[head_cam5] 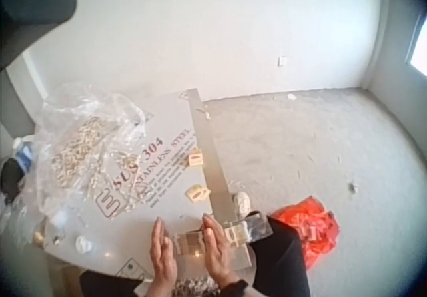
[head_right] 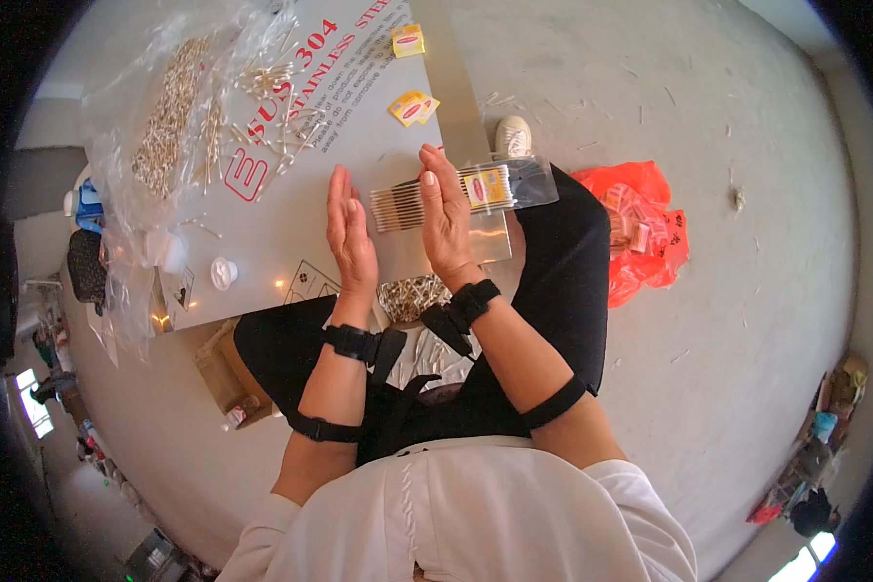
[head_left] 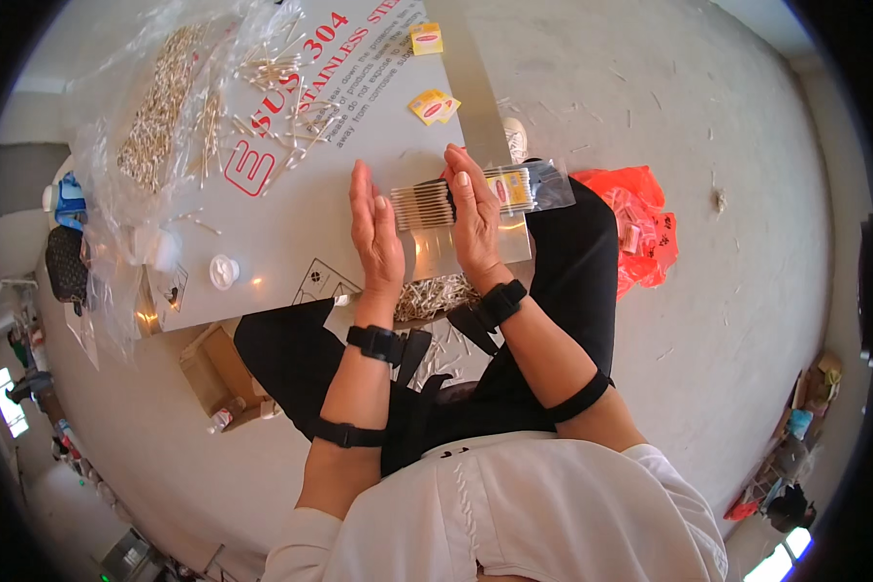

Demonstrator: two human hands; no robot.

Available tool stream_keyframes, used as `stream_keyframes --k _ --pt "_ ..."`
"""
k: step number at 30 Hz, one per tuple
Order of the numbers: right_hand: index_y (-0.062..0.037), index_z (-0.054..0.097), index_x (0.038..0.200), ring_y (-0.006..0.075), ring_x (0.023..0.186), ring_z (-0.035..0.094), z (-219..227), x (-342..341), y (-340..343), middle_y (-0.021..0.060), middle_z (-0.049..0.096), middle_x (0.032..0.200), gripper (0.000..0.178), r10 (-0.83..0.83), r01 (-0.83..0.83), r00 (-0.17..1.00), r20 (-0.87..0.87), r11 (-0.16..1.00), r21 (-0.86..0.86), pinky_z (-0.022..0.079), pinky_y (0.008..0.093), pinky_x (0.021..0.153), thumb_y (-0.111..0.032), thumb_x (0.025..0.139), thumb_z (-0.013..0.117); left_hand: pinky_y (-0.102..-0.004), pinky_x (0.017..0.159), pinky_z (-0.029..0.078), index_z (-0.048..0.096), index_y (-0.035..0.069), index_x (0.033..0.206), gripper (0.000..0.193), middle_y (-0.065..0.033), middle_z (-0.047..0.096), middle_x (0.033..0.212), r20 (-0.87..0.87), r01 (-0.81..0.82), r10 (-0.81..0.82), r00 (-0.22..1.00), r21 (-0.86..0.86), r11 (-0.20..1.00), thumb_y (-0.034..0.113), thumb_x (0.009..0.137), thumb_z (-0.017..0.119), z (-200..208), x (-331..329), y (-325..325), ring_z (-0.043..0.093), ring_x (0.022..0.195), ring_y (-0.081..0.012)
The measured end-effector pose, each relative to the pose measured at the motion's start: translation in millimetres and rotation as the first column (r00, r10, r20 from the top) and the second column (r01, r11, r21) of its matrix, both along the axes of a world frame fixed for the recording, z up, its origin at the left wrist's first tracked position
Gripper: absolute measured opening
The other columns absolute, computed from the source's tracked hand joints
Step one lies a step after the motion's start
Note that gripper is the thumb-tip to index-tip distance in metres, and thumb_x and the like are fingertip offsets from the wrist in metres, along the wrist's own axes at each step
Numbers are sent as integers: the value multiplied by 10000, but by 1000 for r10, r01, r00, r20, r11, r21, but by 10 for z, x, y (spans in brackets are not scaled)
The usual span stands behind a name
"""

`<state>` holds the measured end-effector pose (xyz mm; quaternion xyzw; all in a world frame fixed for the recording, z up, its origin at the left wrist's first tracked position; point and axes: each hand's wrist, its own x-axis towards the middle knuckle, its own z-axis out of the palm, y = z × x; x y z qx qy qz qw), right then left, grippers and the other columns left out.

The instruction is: Packing cotton swabs from a bulk container into small plastic bags.

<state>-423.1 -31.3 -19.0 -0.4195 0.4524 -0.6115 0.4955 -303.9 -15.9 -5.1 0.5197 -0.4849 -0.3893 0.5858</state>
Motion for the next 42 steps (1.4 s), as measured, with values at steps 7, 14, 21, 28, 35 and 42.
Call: stream_keyframes --k 7,14,21,28,35,42 --pt "18 546 1282 240 1292 462 -11 114 -23 159 510 1382 373 -29 30 999 23 999 -23 337 338 1091 -242 1036 444 -413 1177 201 284 -23 1479 580 -198 299 1531 -197 -1 1 980 4 1000 310 1027 431 -101 2 -51 273 1432 -289" --pt "35 539 1296 187 1245 503 21 -133 -38 116 540 1341 375 -3 3 1000 19 1000 -7 390 314 1076 -223 1035 465 -432 1179 190 301 -4 1478 595 -172 279 1551 119 -12 11 993 12 1000 319 1008 469 -17 217 114 249 1444 -302" --pt "34 588 1185 160 1010 622 81 -350 205 64 643 1120 243 24 -32 997 71 993 115 496 304 937 -101 989 543 -525 1172 145 289 26 1483 775 -172 244 1564 936 214 -195 294 135 968 469 908 562 206 120 178 209 1460 -315" --pt "-49 654 945 266 807 653 166 -435 306 91 646 915 82 -26 -81 704 -709 990 -117 526 321 764 -31 872 619 -529 1178 106 239 58 1509 851 -137 209 1586 929 221 -263 259 208 953 599 899 483 32 97 206 178 1473 -297" --pt "-69 638 865 328 751 614 140 -369 298 103 571 795 61 -61 -124 647 -760 975 -184 495 418 628 -45 809 645 -524 1179 131 276 63 1494 838 -133 245 1572 938 205 -239 252 190 960 546 871 560 26 64 210 195 1469 -275" --pt "-76 640 857 325 757 614 116 -345 290 100 571 797 62 -70 -135 617 -784 972 -192 498 420 630 -52 800 647 -521 1180 127 281 68 1492 825 -127 249 1571 944 197 -217 247 170 965 551 878 548 2 78 204 200 1468 -268"
